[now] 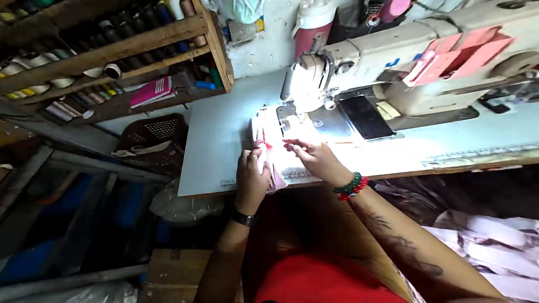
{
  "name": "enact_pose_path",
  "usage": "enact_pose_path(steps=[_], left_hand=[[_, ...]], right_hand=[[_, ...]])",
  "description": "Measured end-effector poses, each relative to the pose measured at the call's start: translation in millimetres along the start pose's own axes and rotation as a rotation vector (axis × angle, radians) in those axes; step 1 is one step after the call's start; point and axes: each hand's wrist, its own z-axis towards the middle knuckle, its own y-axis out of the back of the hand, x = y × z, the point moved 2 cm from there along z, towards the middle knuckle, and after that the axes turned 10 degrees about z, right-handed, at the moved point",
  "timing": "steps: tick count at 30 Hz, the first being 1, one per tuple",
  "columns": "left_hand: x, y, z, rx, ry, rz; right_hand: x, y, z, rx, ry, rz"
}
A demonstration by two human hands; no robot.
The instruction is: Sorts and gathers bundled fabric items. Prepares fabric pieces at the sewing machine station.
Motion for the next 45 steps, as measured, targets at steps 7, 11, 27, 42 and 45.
enact_pose_path(steps=[7,11,27,42,45], left_hand=[[-4,-6,-2,-0.007,-0.043,0.047],[-1,-4,-2,0.011,-0.094,0.089],[-3,-2,40,0.24,-0.216,0.128],[-8,-10,42,0.297,-0.192,0.257],[-1,-9,41,0.226,-0.207,0.207]], right_hand=[[-4,-17,32,0.012,0.002,0.03],[-10,-17,43,0.169,0.154,-0.07],[-28,-7,50,0.47,-0.016,0.021],[-39,-23,41,0.353,0.162,0.026],[-38,-20,43,0.331,0.218,0.013]])
